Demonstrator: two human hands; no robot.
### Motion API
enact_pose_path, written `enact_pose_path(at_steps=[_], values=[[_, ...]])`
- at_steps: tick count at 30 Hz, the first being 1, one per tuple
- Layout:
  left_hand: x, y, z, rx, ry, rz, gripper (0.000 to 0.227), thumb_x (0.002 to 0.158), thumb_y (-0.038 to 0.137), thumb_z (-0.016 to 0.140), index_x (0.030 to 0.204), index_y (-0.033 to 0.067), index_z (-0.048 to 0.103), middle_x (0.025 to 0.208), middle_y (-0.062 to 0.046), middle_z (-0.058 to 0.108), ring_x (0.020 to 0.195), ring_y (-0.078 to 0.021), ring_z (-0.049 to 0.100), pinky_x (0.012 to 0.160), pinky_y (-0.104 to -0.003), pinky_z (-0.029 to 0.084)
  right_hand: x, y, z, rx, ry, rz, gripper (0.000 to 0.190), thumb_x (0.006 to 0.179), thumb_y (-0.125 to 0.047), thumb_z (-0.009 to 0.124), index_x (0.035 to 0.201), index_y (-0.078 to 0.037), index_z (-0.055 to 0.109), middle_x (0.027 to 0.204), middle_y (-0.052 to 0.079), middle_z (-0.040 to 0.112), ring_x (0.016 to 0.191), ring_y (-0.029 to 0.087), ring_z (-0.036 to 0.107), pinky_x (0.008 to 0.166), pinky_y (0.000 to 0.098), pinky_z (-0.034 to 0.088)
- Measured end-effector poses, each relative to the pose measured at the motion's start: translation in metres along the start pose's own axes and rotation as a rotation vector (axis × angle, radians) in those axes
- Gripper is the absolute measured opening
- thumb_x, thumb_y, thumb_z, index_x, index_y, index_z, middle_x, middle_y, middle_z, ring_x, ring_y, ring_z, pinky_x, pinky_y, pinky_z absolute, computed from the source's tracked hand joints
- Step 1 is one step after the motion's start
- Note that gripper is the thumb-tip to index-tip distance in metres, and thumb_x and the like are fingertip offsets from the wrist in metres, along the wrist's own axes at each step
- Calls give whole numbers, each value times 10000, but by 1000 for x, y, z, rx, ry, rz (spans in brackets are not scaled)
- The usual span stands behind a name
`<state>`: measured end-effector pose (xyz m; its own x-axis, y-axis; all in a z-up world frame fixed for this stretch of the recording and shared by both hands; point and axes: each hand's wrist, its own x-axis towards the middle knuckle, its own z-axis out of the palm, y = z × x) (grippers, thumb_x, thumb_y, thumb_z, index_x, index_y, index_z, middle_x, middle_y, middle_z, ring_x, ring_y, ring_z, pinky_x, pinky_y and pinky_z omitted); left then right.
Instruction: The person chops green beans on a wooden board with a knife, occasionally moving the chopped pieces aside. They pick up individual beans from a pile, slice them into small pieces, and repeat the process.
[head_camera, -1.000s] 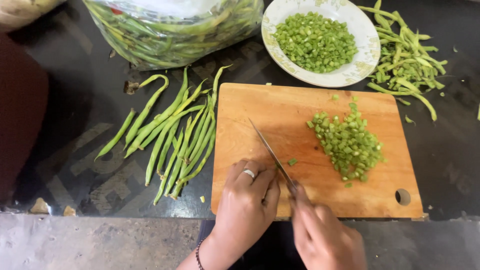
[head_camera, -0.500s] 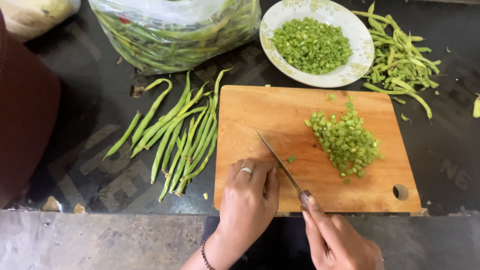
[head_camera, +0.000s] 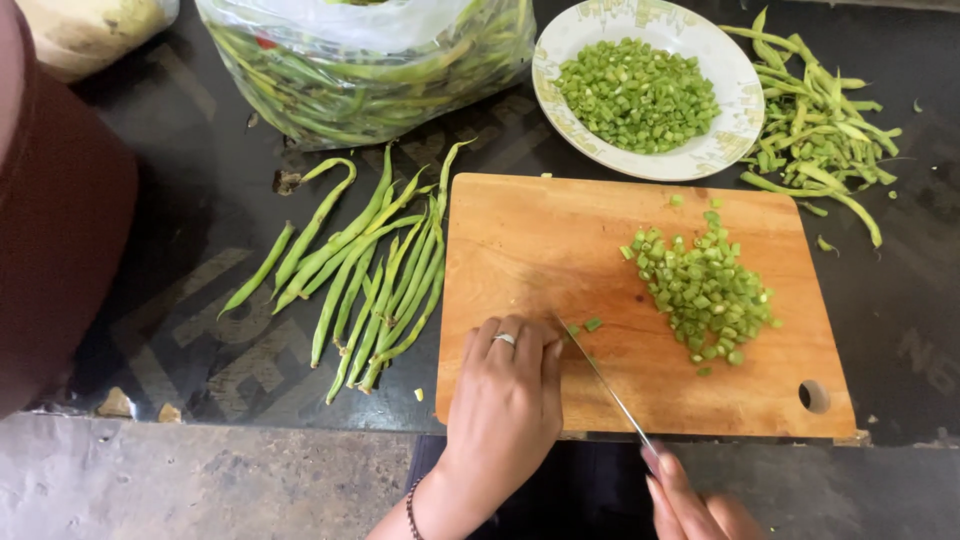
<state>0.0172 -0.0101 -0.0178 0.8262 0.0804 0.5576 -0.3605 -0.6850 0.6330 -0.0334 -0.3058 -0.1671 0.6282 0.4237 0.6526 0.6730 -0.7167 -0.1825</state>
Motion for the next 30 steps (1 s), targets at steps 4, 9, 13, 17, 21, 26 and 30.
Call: enact_pose_path(at_steps=[4, 9, 13, 17, 21, 26, 30], values=[[0, 3, -6, 33, -29, 15, 67, 904, 20, 657, 914, 17, 590, 884, -151, 596, 872, -355, 581, 793, -469, 440, 75, -32, -18, -19, -172, -91, 534, 858, -78, 770, 1351, 27, 595, 1091, 105, 837, 448, 99, 514, 453, 258, 436], [-1, 4, -6, -36, 49, -11, 60, 923, 27, 667, 953, 25, 615, 902, -142, 617, 890, -351, 605, 798, -453, 462, 164, -94, -40, -32, -92, 271, 354, 863, -107, 820, 1213, -96, 768, 792, 39, 749, 561, 104, 707, 534, 290, 545], [-2, 2, -6, -28, 34, -23, 88, 900, 24, 686, 967, 23, 630, 895, -141, 612, 869, -351, 604, 791, -453, 471, 162, -93, -38, 156, -34, 337, 289, 857, -33, 753, 1139, -67, 703, 1005, 121, 788, 886, 206, 788, 694, 273, 638], [-5, 3, -4, -33, 41, -17, 164, 797, 15, 697, 934, 20, 606, 917, -139, 622, 873, -361, 601, 799, -444, 496, 131, -86, -33, 180, 72, 358, 312, 867, -38, 775, 1165, -95, 706, 937, 95, 775, 817, 162, 789, 679, 253, 603], [-5, 2, -3, -5, 68, 8, 156, 794, 2, 702, 925, 10, 618, 912, -147, 611, 870, -360, 599, 784, -443, 497, 105, -70, -29, 161, -4, 439, 367, 828, -96, 832, 1178, -131, 730, 798, 30, 780, 526, 69, 700, 515, 227, 508], [-7, 1, -4, -26, 72, 10, 117, 789, 0, 721, 887, 15, 658, 899, -137, 622, 852, -346, 608, 773, -429, 498, 120, -78, -37, 187, 9, 308, 357, 839, -73, 766, 1181, -119, 675, 941, 13, 797, 502, 38, 636, 489, 207, 496], [-6, 1, -3, -31, 88, 3, 86, 808, 0, 736, 872, 10, 679, 885, -128, 635, 839, -328, 620, 772, -420, 493, 125, -84, -35, 177, -46, 316, 369, 800, -64, 781, 1154, -113, 685, 992, -17, 812, 418, 33, 533, 420, 199, 442]])
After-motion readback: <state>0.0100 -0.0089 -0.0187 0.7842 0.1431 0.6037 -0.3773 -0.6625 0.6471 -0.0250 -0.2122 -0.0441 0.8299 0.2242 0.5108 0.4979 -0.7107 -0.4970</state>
